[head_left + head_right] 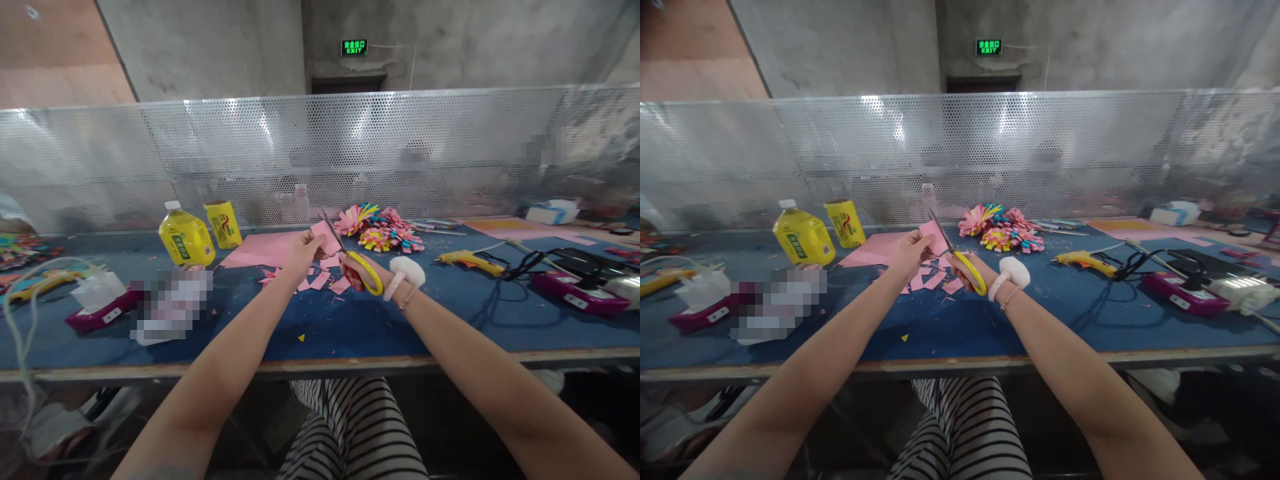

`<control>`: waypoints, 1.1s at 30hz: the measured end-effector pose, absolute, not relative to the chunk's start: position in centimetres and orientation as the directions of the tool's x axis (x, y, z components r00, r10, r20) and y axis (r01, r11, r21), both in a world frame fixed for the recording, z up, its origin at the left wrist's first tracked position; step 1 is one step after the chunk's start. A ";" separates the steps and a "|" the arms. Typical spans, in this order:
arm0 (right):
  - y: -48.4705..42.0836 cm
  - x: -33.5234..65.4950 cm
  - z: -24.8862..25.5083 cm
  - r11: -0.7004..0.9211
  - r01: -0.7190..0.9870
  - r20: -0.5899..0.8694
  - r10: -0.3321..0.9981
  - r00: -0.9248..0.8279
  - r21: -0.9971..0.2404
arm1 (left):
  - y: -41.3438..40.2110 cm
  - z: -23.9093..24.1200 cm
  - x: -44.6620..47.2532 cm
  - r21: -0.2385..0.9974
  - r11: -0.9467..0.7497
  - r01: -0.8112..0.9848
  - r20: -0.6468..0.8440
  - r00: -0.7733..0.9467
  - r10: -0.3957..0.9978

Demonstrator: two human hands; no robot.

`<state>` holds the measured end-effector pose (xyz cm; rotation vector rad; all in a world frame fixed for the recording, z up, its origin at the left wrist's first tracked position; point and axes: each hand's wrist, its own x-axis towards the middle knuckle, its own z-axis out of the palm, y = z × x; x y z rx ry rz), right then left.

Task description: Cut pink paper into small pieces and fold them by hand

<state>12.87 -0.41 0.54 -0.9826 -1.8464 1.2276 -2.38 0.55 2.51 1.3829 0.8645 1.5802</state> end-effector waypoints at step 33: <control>-0.6 12.2 0.4 0.312 0.381 0.165 0.914 -0.372 -0.870 | 0.4 2.8 -2.3 0.898 -0.395 -0.191 0.387 -0.081 0.918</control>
